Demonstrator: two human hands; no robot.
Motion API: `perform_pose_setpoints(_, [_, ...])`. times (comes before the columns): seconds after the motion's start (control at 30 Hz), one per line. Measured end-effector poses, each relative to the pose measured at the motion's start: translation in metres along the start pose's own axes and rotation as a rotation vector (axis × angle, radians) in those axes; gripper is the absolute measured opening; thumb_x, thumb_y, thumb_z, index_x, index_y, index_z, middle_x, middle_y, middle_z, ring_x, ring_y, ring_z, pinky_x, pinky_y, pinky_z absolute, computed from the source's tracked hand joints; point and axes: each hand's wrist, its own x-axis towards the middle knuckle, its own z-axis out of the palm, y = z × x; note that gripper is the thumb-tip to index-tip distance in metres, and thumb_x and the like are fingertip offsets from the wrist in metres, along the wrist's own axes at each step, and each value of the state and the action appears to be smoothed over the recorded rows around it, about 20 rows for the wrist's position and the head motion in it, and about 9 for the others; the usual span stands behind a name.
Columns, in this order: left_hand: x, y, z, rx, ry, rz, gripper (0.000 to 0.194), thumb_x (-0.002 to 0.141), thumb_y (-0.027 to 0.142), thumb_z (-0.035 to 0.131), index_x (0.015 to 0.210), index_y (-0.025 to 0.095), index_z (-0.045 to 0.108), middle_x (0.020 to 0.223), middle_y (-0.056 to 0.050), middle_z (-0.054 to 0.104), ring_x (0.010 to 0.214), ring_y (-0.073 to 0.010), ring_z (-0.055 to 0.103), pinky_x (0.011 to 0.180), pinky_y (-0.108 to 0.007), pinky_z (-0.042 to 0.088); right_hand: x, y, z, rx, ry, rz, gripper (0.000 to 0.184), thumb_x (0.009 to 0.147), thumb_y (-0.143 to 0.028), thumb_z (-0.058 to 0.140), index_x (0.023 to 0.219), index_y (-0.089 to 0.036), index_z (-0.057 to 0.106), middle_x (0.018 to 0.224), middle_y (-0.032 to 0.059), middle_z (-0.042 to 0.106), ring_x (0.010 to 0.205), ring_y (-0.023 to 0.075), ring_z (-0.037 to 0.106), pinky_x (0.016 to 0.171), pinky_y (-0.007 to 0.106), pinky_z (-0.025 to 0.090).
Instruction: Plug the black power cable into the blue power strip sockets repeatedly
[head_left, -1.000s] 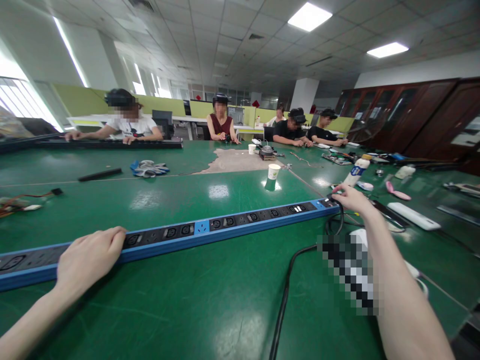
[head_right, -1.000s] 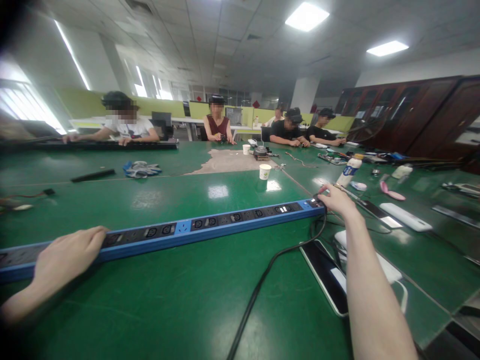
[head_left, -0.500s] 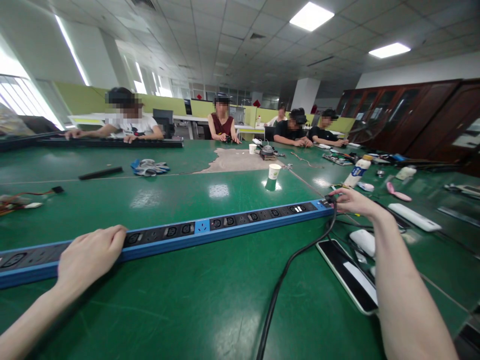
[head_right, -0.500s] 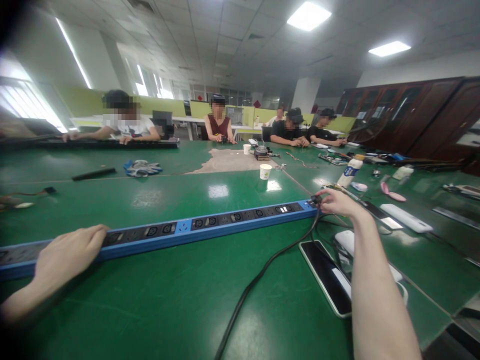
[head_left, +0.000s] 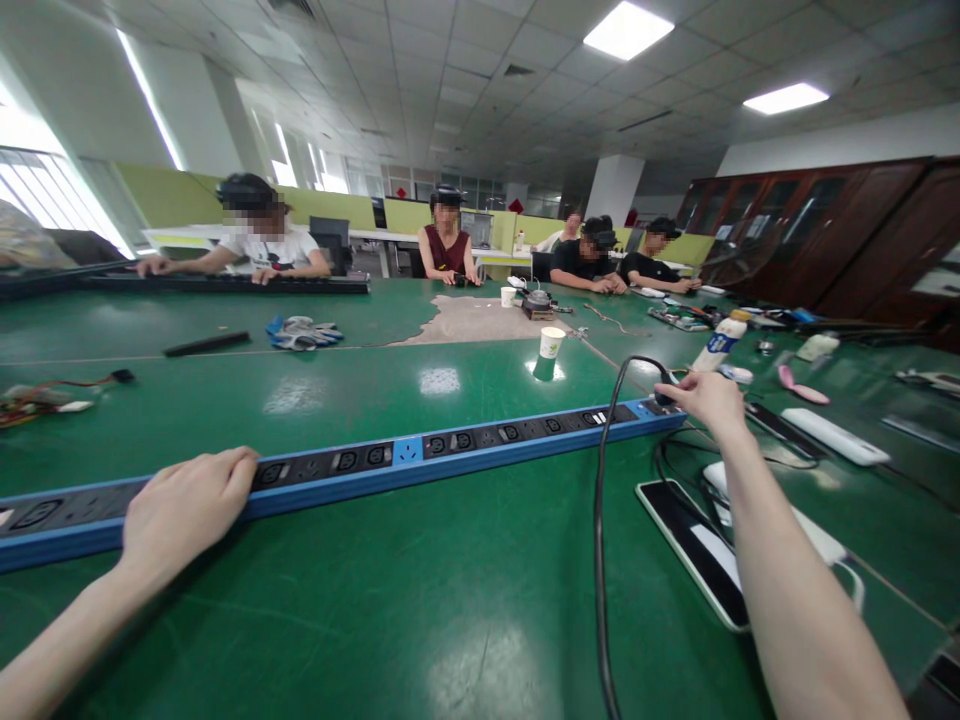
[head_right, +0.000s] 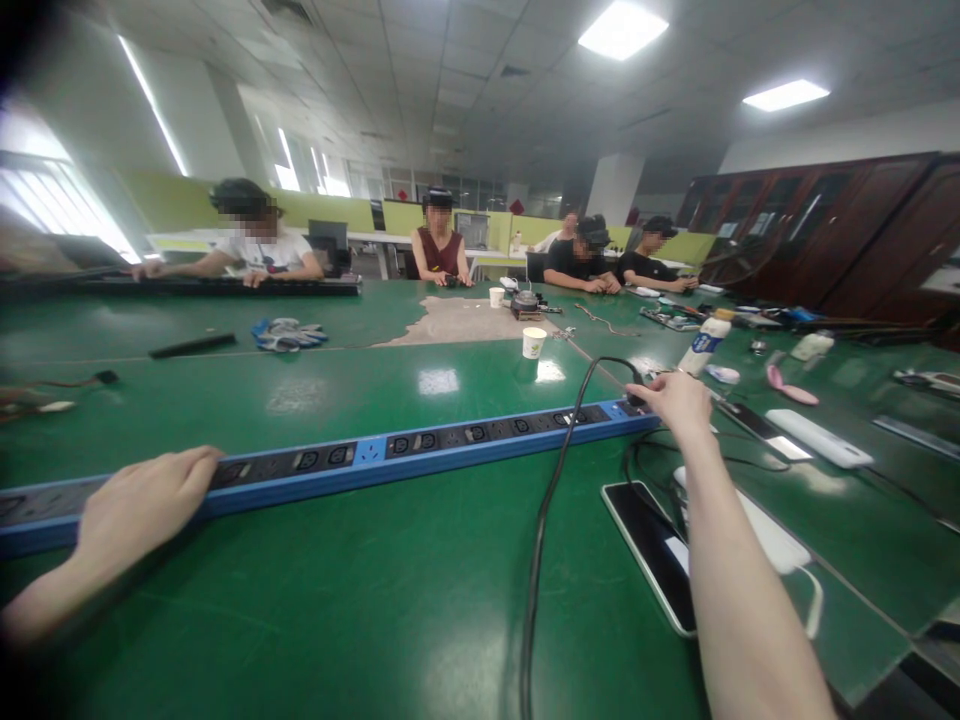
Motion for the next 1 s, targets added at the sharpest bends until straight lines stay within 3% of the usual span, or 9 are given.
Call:
perform_pose_setpoints(0.27, [0.000,0.001,-0.002,-0.024,-0.015,-0.017,0.055,0.108,0.047,0.028,0.125,0.027,0.076,0.120,-0.014,0.077,0.106,-0.0325,0.068,0.088,-0.041,0.044,0.000,0.001,0.021,-0.072,0.006,0.106,0.054,0.088,-0.072,0.068,0.097,-0.021,0.082,0.098,0.0225,0.077,0.099,0.0412,0.074,0.085,0.050,0.057])
perform_pose_setpoints(0.53, [-0.003,0.005,-0.005,-0.037,0.023,-0.008,0.054,0.107,0.045,0.029,0.122,0.025,0.077,0.118,-0.015,0.077,0.107,-0.0331,0.069,0.092,-0.042,0.045,-0.002,-0.009,0.033,-0.069,-0.013,0.100,0.053,0.091,-0.071,0.068,0.101,-0.020,0.078,0.100,0.0231,0.075,0.101,0.0402,0.073,0.087,0.049,0.057])
perform_pose_setpoints(0.77, [-0.009,0.008,-0.008,-0.085,0.059,0.012,0.049,0.102,0.046,0.036,0.116,0.024,0.077,0.111,-0.018,0.076,0.102,-0.0345,0.068,0.095,-0.048,0.043,0.019,-0.018,0.025,-0.156,-0.127,0.011,0.048,0.089,-0.065,0.075,0.099,-0.018,0.076,0.111,0.0248,0.074,0.104,0.0340,0.070,0.086,0.042,0.052])
perform_pose_setpoints(1.0, [-0.013,0.010,-0.012,-0.071,0.099,0.063,0.047,0.100,0.047,0.035,0.115,0.029,0.076,0.107,-0.016,0.077,0.101,-0.0323,0.069,0.094,-0.049,0.040,0.038,-0.023,0.021,-0.223,-0.213,-0.045,0.047,0.085,-0.066,0.080,0.089,-0.019,0.074,0.102,0.0222,0.075,0.098,0.0315,0.069,0.080,0.040,0.048])
